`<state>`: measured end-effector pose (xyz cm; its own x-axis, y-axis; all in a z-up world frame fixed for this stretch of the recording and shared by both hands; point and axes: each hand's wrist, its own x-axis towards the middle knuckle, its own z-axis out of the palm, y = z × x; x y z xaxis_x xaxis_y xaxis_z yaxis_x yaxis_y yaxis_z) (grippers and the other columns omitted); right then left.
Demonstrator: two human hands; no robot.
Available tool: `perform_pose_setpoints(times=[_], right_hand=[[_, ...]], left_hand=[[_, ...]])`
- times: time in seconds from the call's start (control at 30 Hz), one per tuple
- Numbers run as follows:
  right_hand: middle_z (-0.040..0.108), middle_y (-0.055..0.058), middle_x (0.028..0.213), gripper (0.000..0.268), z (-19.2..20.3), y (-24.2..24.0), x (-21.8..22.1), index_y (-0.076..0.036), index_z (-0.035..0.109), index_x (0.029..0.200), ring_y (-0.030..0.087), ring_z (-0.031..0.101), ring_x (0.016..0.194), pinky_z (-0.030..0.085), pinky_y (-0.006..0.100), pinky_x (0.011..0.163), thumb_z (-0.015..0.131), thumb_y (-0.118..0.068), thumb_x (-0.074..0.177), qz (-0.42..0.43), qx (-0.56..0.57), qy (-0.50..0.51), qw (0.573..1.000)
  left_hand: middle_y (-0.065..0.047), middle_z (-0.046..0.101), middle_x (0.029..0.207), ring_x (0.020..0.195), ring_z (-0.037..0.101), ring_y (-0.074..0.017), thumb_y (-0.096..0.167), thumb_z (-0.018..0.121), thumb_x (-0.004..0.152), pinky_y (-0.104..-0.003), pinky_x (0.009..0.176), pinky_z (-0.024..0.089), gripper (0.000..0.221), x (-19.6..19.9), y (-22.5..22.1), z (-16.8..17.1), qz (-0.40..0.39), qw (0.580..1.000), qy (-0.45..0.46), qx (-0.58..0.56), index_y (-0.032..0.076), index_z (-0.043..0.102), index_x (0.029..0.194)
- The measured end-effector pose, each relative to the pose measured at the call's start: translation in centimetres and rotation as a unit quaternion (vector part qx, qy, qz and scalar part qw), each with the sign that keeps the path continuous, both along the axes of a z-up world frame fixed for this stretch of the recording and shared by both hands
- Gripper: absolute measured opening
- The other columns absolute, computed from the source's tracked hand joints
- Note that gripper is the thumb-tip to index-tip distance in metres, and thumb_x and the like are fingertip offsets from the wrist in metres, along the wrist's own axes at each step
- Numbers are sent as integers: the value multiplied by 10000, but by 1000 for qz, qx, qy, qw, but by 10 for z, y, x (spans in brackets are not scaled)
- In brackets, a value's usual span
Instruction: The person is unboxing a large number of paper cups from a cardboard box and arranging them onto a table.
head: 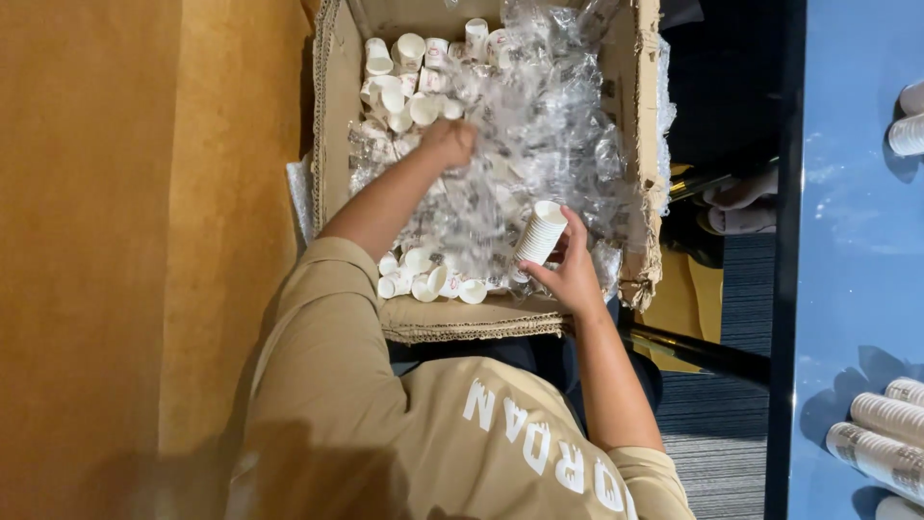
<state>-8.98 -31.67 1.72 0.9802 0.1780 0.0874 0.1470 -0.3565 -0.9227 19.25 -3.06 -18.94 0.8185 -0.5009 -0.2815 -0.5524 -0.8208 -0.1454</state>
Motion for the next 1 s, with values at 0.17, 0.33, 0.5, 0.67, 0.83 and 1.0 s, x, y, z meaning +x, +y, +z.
perform_pose_setpoints(times=[0.17,0.33,0.5,0.67,0.83,1.0], right_hand=[[640,233,1330,1082,6,-2,-5,-56,210,1588,276,703,1108,564,404,934,911,-145,769,14,-20,-12,1000],[681,230,1199,931,7,2,-4,1,377,1479,300,717,967,570,411,843,901,-226,743,3,-155,83,984],[718,247,1132,719,-4,-1,-2,42,545,1311,328,723,980,573,429,877,909,-309,801,35,-265,134,954],[583,262,1411,1078,7,-7,-1,-51,159,1640,312,663,1199,533,402,994,821,-215,804,0,-6,29,1000],[509,257,1539,1061,13,-2,-8,-104,236,1652,347,595,1308,480,416,1060,844,-111,782,70,-48,-32,996],[580,214,1452,1078,23,-1,-12,-151,276,1653,309,650,1181,524,381,981,861,-121,749,81,-46,-5,996]], left_hand=[[-177,737,1019,942,717,-366,165,639,840,-513,769,591,207,-108,-48,112,20,987,94,-130,61,772,959],[-234,616,1274,1106,659,-371,169,815,748,-429,936,547,496,-152,-6,276,127,971,149,-140,-34,651,1170],[-248,487,1465,1231,584,-391,148,829,797,-462,990,495,782,-198,21,360,240,941,49,-232,-7,461,1469],[-156,655,1365,1179,681,-268,130,666,984,-403,1021,575,506,-226,-7,358,186,833,57,-519,153,532,1472],[-124,756,1151,1071,728,-271,113,697,931,-421,910,578,524,-236,-42,321,127,801,137,-569,138,520,1424],[-124,780,1057,947,755,-294,130,706,914,-420,810,578,435,-229,-57,287,120,848,91,-509,112,585,1332]])
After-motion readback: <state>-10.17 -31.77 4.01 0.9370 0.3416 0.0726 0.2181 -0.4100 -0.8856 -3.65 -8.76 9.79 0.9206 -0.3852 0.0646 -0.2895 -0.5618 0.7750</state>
